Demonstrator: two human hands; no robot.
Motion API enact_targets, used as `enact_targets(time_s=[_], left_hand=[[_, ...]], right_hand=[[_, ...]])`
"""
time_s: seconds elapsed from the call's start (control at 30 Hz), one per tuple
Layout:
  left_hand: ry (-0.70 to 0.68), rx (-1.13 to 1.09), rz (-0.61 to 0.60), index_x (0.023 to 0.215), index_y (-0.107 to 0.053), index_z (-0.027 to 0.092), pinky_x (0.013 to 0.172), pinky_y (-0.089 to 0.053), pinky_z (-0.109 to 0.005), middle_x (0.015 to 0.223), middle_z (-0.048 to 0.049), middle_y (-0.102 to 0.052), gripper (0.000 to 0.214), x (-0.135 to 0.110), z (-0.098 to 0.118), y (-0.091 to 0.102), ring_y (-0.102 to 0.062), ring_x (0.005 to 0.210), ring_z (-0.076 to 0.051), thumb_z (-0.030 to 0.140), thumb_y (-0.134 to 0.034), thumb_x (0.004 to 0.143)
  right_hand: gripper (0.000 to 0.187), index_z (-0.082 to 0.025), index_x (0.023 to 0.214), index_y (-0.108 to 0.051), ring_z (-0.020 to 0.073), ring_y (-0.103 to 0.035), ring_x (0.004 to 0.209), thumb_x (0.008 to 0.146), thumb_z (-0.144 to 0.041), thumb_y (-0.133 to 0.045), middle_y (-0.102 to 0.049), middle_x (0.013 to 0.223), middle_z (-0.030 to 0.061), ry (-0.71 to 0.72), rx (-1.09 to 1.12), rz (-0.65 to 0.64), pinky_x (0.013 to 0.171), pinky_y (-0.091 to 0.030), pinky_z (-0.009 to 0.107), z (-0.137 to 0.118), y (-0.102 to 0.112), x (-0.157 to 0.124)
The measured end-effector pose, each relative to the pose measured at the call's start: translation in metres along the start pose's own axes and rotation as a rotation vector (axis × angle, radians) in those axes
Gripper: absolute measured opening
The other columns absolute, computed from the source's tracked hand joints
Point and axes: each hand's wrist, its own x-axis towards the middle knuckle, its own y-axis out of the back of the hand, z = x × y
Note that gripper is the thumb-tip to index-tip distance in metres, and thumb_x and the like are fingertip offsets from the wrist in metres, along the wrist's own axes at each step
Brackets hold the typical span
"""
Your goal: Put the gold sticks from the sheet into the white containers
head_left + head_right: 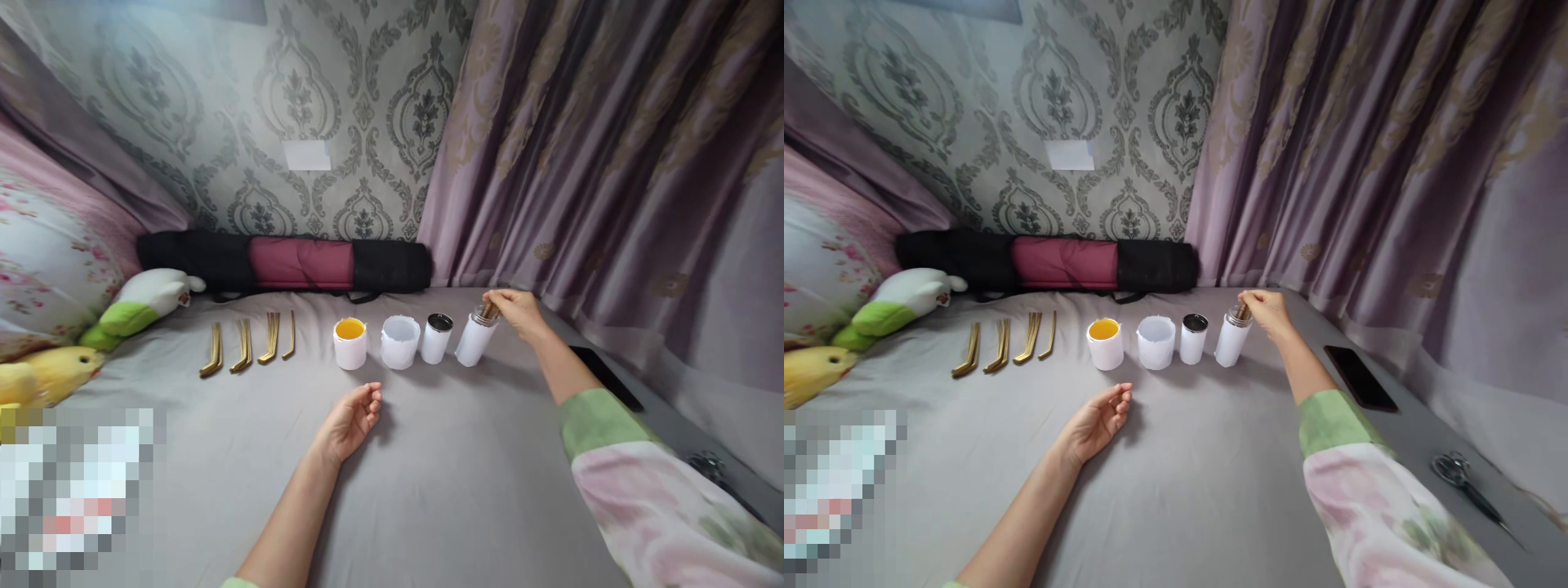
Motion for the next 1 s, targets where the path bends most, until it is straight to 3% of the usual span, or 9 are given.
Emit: enact_targets(time_s=[0.63, 1.0], left_hand=[[-0.007, -0.001, -0.003, 0.086, -0.056, 0.009, 0.045, -0.041, -0.016, 0.069, -0.0019, -0.053, 0.012, 0.000, -0.001, 0.001, -0.048, 0.052, -0.005, 0.015, -0.054, 0.076], [-0.009, -0.002, 0.002, 0.087, -0.056, 0.009, 0.045, -0.041, -0.016, 0.069, -0.0021, -0.053, 0.012, 0.001, 0.000, 0.001, -0.048, 0.052, -0.005, 0.015, -0.053, 0.077]], right_hand=[[0.024, -0.014, 0.081, -0.067, 0.0127, -0.058, 0.070, 0.066, -0.030, -0.057, -0.067, 0.077, 0.0058, -0.090, 0.045, 0.008, 0.063, -0.042, 0.023, -0.010, -0.001, -0.007], [0.023, -0.015, 0.082, -0.067, 0.0124, -0.058, 0.069, 0.069, -0.028, -0.053, -0.067, 0.082, 0.0059, -0.135, 0.026, 0.021, 0.057, -0.042, 0.022, -0.013, -0.001, -0.007]])
